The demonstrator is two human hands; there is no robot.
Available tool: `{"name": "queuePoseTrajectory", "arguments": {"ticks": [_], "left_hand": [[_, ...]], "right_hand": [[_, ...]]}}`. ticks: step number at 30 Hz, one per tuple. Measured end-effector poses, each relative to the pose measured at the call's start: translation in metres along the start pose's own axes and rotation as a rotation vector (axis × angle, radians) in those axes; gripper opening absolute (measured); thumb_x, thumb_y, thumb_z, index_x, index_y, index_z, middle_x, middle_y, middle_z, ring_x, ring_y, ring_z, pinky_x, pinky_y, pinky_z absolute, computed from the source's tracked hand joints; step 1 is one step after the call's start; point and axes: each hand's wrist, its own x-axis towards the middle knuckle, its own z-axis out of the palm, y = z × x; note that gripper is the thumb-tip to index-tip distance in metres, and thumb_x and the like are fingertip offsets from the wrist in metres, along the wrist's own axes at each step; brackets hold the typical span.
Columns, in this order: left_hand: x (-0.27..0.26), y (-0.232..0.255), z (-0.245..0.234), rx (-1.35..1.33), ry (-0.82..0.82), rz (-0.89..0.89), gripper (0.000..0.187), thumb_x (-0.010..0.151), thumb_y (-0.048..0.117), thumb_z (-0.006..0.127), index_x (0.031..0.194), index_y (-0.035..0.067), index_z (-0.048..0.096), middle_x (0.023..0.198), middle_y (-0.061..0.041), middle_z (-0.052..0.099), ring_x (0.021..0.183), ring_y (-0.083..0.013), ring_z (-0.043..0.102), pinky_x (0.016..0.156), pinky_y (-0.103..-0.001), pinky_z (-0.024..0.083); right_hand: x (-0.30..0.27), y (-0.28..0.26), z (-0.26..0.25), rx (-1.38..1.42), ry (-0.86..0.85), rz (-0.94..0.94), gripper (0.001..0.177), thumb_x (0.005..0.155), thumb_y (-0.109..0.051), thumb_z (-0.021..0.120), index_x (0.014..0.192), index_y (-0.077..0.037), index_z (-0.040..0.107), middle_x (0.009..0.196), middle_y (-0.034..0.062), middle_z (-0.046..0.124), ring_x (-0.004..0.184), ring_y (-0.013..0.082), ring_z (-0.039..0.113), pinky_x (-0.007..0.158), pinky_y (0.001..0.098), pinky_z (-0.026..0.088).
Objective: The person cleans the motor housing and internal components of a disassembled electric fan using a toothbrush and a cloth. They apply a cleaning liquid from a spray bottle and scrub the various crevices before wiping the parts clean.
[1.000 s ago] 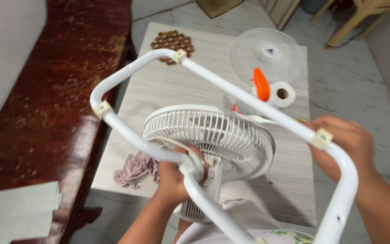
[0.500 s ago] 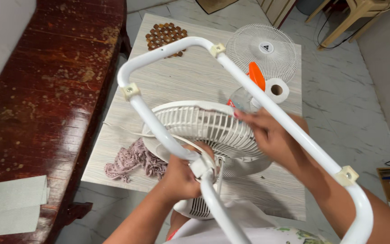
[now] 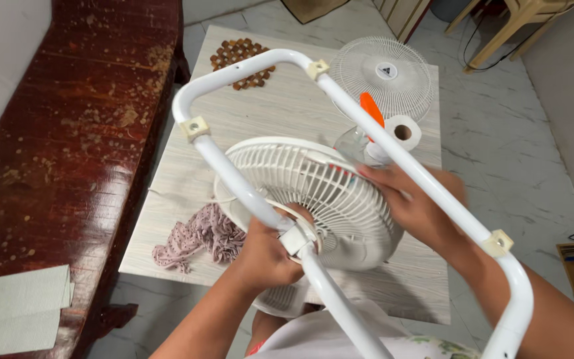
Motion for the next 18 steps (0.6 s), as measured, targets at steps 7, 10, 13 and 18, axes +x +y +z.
{"name": "queuePoseTrajectory", "arguments": {"ticks": [7, 10, 13, 18], "left_hand": [[0.012, 0.009, -0.024, 0.122, -0.065, 0.031, 0.021, 0.080, 0.005, 0.084, 0.090, 0.003, 0.066, 0.085, -0.004, 0.066, 0.077, -0.0111, 0.061, 0.069, -0.027, 0.052], [0.021, 0.017, -0.033, 0.171, -0.083, -0.010, 0.026, 0.071, 0.006, 0.086, 0.090, 0.006, 0.067, 0.085, -0.002, 0.069, 0.079, -0.0109, 0.065, 0.073, -0.027, 0.055], [0.042, 0.028, -0.040, 0.147, -0.232, -0.010, 0.023, 0.075, 0.008, 0.086, 0.090, 0.005, 0.068, 0.085, -0.004, 0.070, 0.079, -0.0144, 0.066, 0.074, -0.029, 0.056], [0.050, 0.055, -0.053, 0.452, -0.167, 0.181, 0.032, 0.069, 0.012, 0.087, 0.091, 0.003, 0.065, 0.093, -0.007, 0.064, 0.089, -0.0183, 0.063, 0.081, -0.031, 0.053]], "right_hand": [[-0.087, 0.095, -0.030, 0.486, -0.152, 0.635, 0.032, 0.097, -0.011, 0.063, 0.126, -0.011, 0.075, 0.080, 0.0030, 0.074, 0.063, 0.0071, 0.059, 0.053, 0.0259, 0.049], [-0.056, 0.106, 0.018, 0.632, -0.180, 0.649, 0.036, 0.094, -0.015, 0.065, 0.128, -0.006, 0.070, 0.094, 0.0040, 0.076, 0.075, 0.0076, 0.065, 0.064, 0.0236, 0.054], [-0.027, 0.064, 0.072, 0.983, -0.282, 0.774, 0.036, 0.106, -0.029, 0.055, 0.121, -0.001, 0.073, 0.097, 0.0031, 0.071, 0.087, 0.0081, 0.062, 0.075, 0.0259, 0.056], [-0.040, 0.024, 0.068, 1.603, -0.131, 0.922, 0.021, 0.104, -0.026, 0.059, 0.106, -0.005, 0.063, 0.094, 0.0058, 0.070, 0.085, 0.0175, 0.069, 0.075, 0.0325, 0.059]]}}
